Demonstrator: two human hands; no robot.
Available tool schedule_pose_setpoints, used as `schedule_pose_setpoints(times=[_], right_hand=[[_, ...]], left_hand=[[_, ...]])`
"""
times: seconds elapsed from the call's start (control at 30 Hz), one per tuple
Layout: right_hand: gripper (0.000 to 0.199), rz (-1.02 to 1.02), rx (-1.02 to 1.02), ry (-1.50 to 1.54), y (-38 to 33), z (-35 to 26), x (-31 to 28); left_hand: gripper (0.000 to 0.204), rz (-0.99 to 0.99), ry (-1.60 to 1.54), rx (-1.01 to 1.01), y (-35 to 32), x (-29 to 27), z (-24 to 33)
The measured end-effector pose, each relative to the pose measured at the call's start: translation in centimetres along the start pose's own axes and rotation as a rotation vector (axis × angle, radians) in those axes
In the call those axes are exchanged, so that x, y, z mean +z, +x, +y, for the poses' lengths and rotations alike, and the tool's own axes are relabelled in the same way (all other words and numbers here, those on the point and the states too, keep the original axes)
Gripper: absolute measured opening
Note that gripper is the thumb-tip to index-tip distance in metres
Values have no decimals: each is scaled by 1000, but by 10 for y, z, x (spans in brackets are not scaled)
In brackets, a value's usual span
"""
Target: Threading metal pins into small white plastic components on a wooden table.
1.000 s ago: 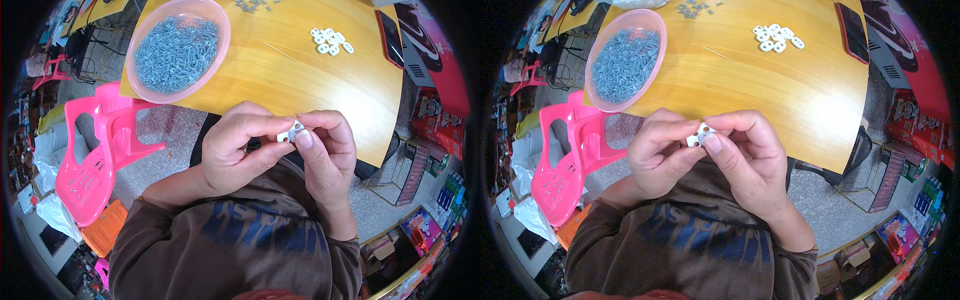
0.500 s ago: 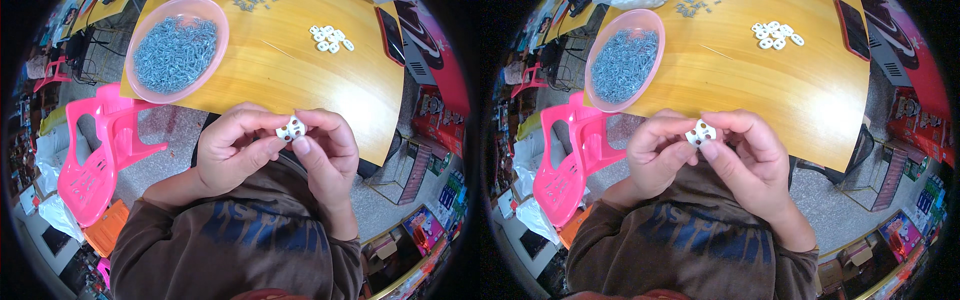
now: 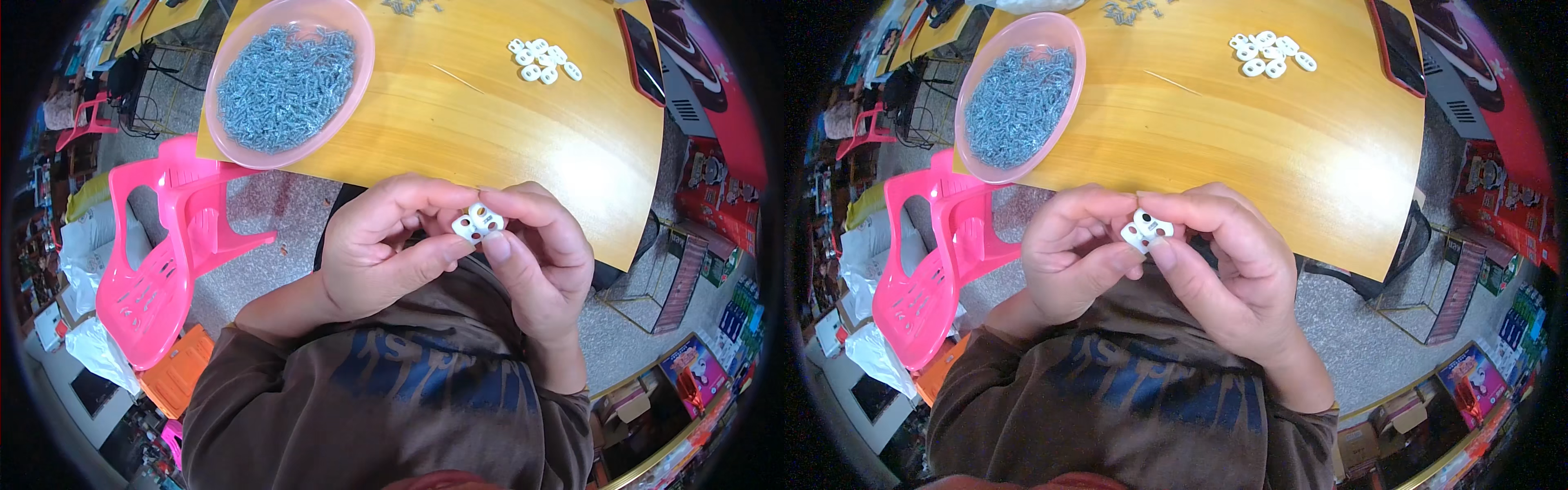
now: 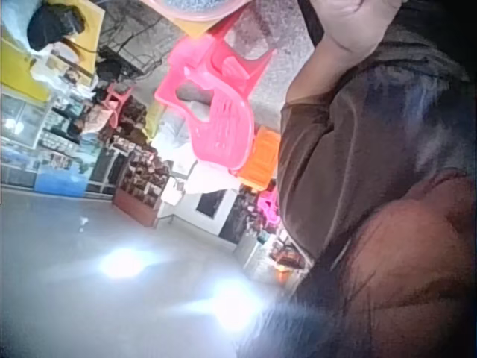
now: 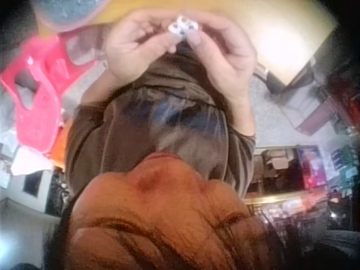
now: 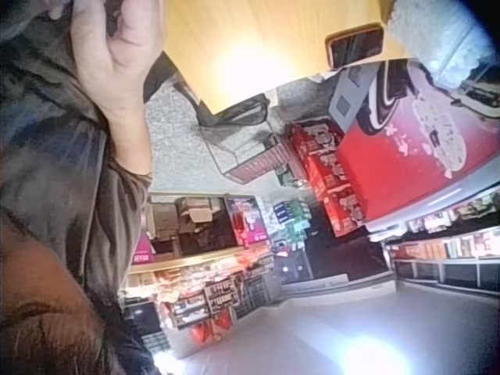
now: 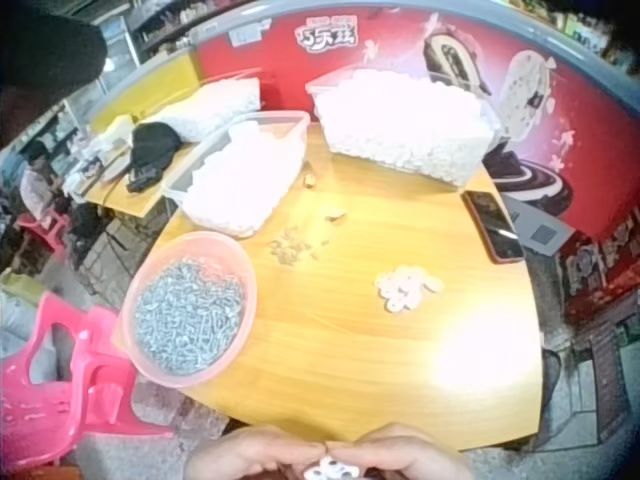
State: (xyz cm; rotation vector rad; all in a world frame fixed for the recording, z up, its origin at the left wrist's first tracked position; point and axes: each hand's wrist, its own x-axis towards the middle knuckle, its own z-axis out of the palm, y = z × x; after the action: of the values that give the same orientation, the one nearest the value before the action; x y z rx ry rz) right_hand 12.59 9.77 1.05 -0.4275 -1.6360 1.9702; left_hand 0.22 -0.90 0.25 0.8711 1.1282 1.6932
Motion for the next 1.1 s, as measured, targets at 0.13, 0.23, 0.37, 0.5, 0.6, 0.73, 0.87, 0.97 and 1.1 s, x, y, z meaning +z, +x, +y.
schedule_pose_setpoints(times=[0.13,0.23,0.37,0.5,0.6,0.73,0.87,0.97,1.1], right_hand=[[23,-3,37,119,-3,1,2],[22,-19,30,111,-4,4,2],[21,-20,40,115,-6,3,3],[20,-45,106,117,-7,1,0],[20,-27,105,157,-6,0,4],[19,-17,93,174,-7,2,5],[13,-6,97,231,-8,4,5],[11,-13,98,231,-8,5,4],[12,-30,104,208,-10,7,1]], left_hand=[[30,-24,10,-8,0,-1,-2],[31,-33,22,23,0,-3,-5],[31,-11,34,96,-2,0,-11],[32,-32,125,130,-1,-5,-12],[33,-24,238,140,1,-6,-10],[33,-54,388,241,9,-8,-4],[33,-118,427,316,10,-13,-8],[33,-156,475,343,11,-15,-8],[32,-154,451,347,12,-14,-12]])
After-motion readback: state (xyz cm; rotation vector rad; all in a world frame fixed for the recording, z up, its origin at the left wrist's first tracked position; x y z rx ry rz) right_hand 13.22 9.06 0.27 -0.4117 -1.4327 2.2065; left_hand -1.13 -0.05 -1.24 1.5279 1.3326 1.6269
